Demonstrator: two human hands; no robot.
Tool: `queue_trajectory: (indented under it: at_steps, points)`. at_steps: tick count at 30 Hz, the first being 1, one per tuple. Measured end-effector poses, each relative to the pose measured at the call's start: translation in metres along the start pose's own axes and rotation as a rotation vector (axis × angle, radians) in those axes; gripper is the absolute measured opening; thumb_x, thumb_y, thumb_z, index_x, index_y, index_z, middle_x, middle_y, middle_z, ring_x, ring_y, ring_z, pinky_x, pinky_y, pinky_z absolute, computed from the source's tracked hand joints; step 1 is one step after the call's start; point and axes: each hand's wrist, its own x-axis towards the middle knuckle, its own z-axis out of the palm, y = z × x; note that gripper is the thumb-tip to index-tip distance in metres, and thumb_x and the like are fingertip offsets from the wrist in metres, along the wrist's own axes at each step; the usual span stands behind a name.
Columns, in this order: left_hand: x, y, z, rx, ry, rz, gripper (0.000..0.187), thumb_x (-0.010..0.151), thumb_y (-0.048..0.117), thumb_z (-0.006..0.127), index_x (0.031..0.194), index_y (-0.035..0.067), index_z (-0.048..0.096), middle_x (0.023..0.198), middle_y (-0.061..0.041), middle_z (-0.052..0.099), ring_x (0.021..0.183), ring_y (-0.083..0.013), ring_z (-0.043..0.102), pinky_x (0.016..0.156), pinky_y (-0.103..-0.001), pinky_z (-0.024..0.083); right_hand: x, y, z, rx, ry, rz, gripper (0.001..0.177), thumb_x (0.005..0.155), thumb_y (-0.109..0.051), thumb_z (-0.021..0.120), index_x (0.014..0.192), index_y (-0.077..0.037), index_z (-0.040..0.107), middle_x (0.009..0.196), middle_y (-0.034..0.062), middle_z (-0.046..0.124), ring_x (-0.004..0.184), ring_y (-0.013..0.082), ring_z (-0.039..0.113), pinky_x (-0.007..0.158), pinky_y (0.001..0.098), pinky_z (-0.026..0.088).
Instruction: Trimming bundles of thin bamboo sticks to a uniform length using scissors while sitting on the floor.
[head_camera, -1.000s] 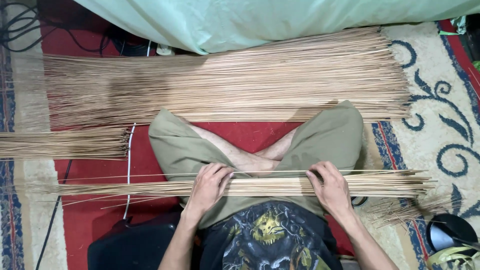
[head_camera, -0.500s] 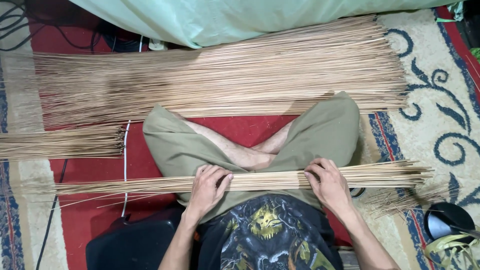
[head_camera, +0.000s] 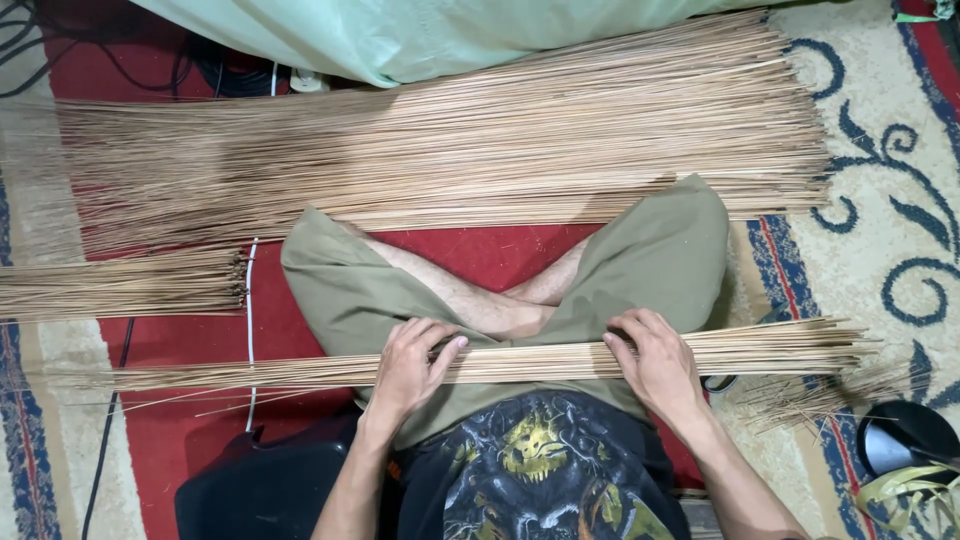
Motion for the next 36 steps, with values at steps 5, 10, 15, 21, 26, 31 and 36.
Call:
queue_trajectory:
  at_steps: [5, 10, 15, 21, 26, 31, 36]
  points:
    - [0.012, -0.010, 0.001, 0.002, 0.009, -0.032, 0.020, 0.100, 0.035, 0.065, 0.106, 0.021, 0.077, 0.092, -0.001, 0.073, 0.093, -0.0222, 0.072, 0.091, -0.039, 0.053, 0.015, 0.001, 0.016, 0.010, -0.006, -0.064, 0.015, 0.094, -0.034, 0.070, 0.106, -0.027, 0.076, 0.101, -0.0029, 0.070, 0.104, 0.0203, 0.069, 0.089, 0.0355, 0.054]
    - [0.020, -0.007, 0.008, -0.002, -0.026, -0.021, 0.019, 0.100, 0.033, 0.065, 0.107, 0.021, 0.076, 0.093, -0.001, 0.073, 0.094, -0.0223, 0.072, 0.091, -0.039, 0.052, 0.034, -0.025, 0.017, 0.074, -0.165, -0.080, 0.017, 0.092, -0.032, 0.072, 0.105, -0.022, 0.078, 0.102, 0.0016, 0.071, 0.106, 0.0260, 0.066, 0.088, 0.0408, 0.051]
    - [0.020, -0.007, 0.012, 0.008, -0.047, -0.022, 0.018, 0.100, 0.033, 0.065, 0.108, 0.022, 0.075, 0.094, 0.001, 0.073, 0.096, -0.0205, 0.071, 0.092, -0.038, 0.050, 0.047, -0.041, 0.029, 0.071, -0.281, -0.092, 0.019, 0.089, -0.034, 0.074, 0.103, -0.021, 0.079, 0.105, 0.0029, 0.070, 0.108, 0.0276, 0.062, 0.089, 0.0427, 0.047]
    - [0.021, 0.000, 0.008, 0.021, -0.034, -0.036, 0.015, 0.099, 0.031, 0.065, 0.106, 0.023, 0.075, 0.090, 0.002, 0.072, 0.092, -0.0207, 0.069, 0.089, -0.036, 0.049, 0.056, -0.040, 0.045, 0.083, -0.348, -0.126, 0.013, 0.093, -0.032, 0.069, 0.090, -0.022, 0.076, 0.100, -0.0016, 0.072, 0.104, 0.0241, 0.065, 0.092, 0.0409, 0.045]
    - [0.024, 0.006, 0.006, 0.044, -0.010, -0.042, 0.014, 0.098, 0.029, 0.066, 0.104, 0.020, 0.075, 0.087, -0.002, 0.070, 0.090, -0.0239, 0.069, 0.086, -0.037, 0.048, 0.060, -0.026, 0.052, 0.260, -0.261, 0.000, 0.016, 0.099, -0.027, 0.064, 0.093, -0.019, 0.077, 0.100, 0.0018, 0.075, 0.104, 0.0298, 0.071, 0.092, 0.0442, 0.051]
    - [0.025, 0.006, 0.007, 0.045, -0.020, -0.056, 0.014, 0.098, 0.030, 0.065, 0.103, 0.021, 0.075, 0.086, -0.002, 0.069, 0.090, -0.0235, 0.068, 0.086, -0.036, 0.048, 0.076, -0.024, 0.033, 0.367, -0.069, 0.067, 0.019, 0.102, -0.021, 0.062, 0.091, -0.008, 0.072, 0.087, 0.0154, 0.067, 0.089, 0.0404, 0.070, 0.079, 0.0459, 0.055]
    - [0.026, 0.006, 0.007, 0.047, -0.045, -0.070, 0.015, 0.098, 0.031, 0.066, 0.104, 0.021, 0.075, 0.087, -0.001, 0.069, 0.090, -0.0228, 0.068, 0.086, -0.036, 0.047, 0.101, 0.010, 0.049, 0.388, 0.183, 0.189, 0.020, 0.098, -0.022, 0.075, 0.088, -0.006, 0.069, 0.078, 0.0151, 0.064, 0.077, 0.0343, 0.070, 0.069, 0.0376, 0.055]
